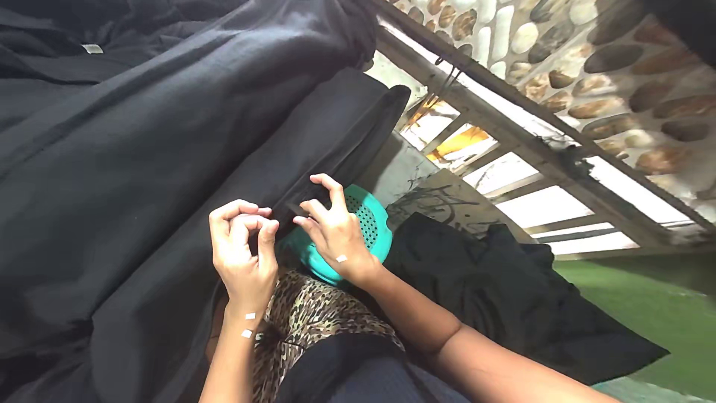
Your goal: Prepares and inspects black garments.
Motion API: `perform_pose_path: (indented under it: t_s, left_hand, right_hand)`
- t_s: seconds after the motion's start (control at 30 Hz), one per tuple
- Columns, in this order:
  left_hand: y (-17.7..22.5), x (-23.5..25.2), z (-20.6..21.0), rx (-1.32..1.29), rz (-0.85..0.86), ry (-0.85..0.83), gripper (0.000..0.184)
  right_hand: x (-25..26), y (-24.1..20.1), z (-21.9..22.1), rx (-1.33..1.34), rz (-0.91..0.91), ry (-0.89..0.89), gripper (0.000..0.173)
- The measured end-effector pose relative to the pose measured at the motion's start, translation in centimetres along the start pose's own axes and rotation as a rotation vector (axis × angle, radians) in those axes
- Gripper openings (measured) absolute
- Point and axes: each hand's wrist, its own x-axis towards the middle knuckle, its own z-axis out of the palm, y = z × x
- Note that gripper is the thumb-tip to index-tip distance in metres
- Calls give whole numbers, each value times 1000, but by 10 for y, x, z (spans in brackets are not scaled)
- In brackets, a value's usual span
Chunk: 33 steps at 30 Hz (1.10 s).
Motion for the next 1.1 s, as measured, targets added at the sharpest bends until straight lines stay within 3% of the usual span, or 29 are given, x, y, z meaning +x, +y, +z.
perform_pose_path:
  t_s: [0.1, 0.23, 0.3, 0.37, 0.47, 0.57, 0.63, 0.77, 0.93, 1.1]
  left_hand:
    - [28, -9, -10, -88, 168, -124, 30]
    - [63, -27, -1, -399, 323, -313, 25]
    - [62, -23, 5, -353, 382, -312, 27]
    - [53, -10, 11, -128, 376, -260, 38]
    - [27, 12, 33, 297, 273, -193, 28]
    - [4, 21, 56, 542, 224, -185, 21]
    - [3, 22, 57, 478, 188, -138, 16]
    - [10, 25, 38, 184, -38, -96, 24]
    - [8, 21, 40, 182, 32, -85, 26]
    - [4, 17, 33, 82, 105, -63, 27]
  right_hand:
    - [7, 20, -12, 263, 29, -3, 20]
    - [21, 40, -22, 853, 213, -31, 24]
    - [27, 45, -26, 1046, 276, -44, 26]
    - [29, 48, -27, 1100, 296, -6, 29]
    - [26, 47, -25, 928, 271, 74, 23]
    - [22, 43, -19, 594, 183, 65, 19]
    - [20, 45, -20, 433, 95, 4, 22]
    - [15, 49, -35, 304, -23, -158, 18]
    - [11, 28, -27, -2, -79, -110, 27]
    - [13, 24, -26, -53, -106, -56, 18]
